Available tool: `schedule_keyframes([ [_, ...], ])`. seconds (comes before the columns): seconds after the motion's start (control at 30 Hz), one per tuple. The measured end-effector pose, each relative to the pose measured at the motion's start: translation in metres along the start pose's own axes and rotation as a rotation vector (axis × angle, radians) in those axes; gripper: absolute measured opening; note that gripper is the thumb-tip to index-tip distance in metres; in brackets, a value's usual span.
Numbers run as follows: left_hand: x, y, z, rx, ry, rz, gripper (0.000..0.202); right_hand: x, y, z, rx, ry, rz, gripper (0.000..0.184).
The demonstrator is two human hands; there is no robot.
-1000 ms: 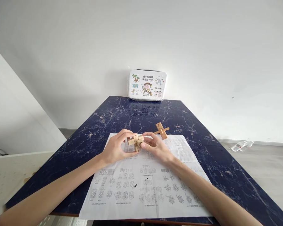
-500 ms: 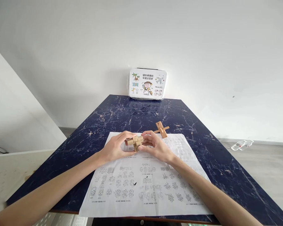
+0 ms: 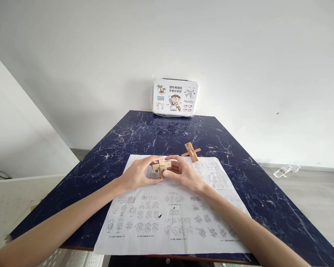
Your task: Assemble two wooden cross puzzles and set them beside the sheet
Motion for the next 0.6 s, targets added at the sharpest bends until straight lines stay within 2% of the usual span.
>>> schedule_keyframes([
  [0.13,0.002,-0.006,0.003,0.076,-0.009,-0.112,0.066,-0.010,-0.006,-0.004,0.108,-0.079,-0.265,0.043],
  [0.23,0.003,-0.003,0.004,0.050,-0.022,-0.220,0.063,-0.016,-0.012,-0.006,0.178,-0.112,-0.461,0.041],
  [0.33,0.005,0.000,0.005,0.023,-0.009,-0.247,0.061,-0.022,-0.014,-0.007,0.193,-0.172,-0.598,0.044],
  [0.43,0.007,0.000,0.005,0.020,0.021,-0.222,0.062,-0.019,-0.012,-0.005,0.119,-0.150,-0.587,0.053],
  [0.6,0.009,-0.001,0.003,-0.012,0.053,-0.136,0.066,-0.007,-0.006,-0.004,-0.010,-0.049,-0.363,0.057],
])
Point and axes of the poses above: each hand's wrist, its own z-axis towards the middle knuckle, its own y-axis out of the palm, x = y × z, the point moved 8 cm from there along z, towards the middle knuckle, and after that the axes turned 14 degrees about -z, right-handed, at the moved point
